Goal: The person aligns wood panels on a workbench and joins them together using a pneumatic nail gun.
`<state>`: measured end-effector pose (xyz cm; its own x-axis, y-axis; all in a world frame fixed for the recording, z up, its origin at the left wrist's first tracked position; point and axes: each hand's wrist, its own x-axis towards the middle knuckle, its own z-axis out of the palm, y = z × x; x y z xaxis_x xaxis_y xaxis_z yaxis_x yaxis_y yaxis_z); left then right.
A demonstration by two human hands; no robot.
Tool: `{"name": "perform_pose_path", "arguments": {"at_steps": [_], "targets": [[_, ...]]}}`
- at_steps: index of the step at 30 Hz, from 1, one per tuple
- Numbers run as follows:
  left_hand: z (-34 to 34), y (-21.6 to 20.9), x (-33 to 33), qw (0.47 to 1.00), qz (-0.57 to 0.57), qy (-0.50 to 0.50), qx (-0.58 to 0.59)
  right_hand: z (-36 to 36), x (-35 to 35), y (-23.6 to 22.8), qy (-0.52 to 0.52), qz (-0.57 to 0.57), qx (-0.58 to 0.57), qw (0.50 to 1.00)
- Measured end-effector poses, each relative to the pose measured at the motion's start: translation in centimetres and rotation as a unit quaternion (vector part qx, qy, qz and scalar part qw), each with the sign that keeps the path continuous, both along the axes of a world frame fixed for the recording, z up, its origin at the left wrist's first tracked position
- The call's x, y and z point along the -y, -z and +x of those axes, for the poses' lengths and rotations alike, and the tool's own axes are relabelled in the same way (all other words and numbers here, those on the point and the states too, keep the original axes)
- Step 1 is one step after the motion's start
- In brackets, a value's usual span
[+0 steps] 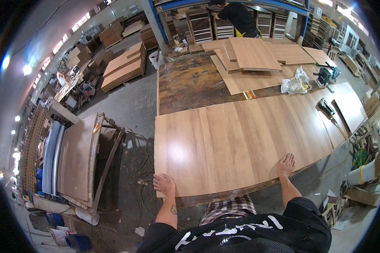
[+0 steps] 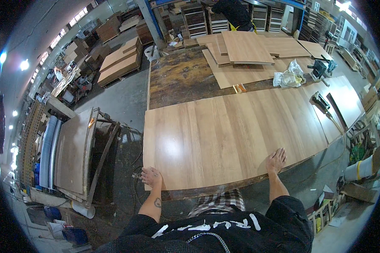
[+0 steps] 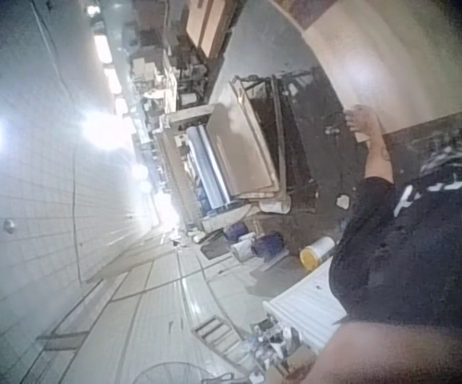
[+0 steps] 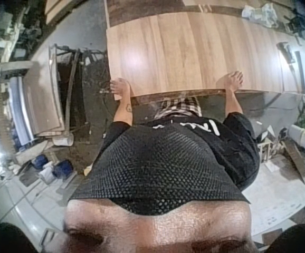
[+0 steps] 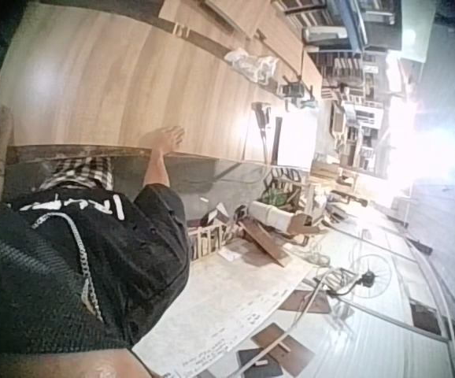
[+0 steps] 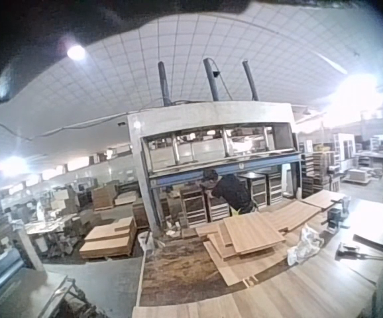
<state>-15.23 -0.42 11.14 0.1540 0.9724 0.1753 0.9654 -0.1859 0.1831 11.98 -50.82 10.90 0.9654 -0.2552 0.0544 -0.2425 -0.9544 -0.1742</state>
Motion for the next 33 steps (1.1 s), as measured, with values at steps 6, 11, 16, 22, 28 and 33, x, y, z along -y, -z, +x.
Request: {"name": "perform_pose_path", "arguments": {"at_steps": [6, 11, 16, 22, 28, 33], "targets": [[0.3, -0.9, 0.4, 0.999, -0.034, 0.01, -0.023, -0.3, 0.2, -0.4, -0.003, -0.011, 0.005, 1.0], [0.0, -0.5, -0.1, 0.999, -0.045, 0.002, -0.006, -0.2, -0.2, -0.3, -0.005, -0.004, 0.004, 1.0], [0.3, -0.8, 0.3, 0.999, -0.038, 0.007, -0.004, -0.1, 0.4, 0.4, -0.003, -0.024, 0.016, 1.0], [0.2, -0.9, 0.2, 1.0, -0.014, -0.002, -0.015, 0.0, 0.2, 0.3, 0.002, -0.014, 0.011, 1.0], [0.4, -1.2, 0.5, 1.0, -0.014, -0.006, -0.021, -0.2, 0.1, -0.3, 0.0, -0.036, 0.002, 0.999], [0.3, -0.9, 0.4, 1.0, 0.002, 0.001, -0.017, 0.1, 0.3, 0.8, -0.005, -0.037, 0.026, 0.999]]}}
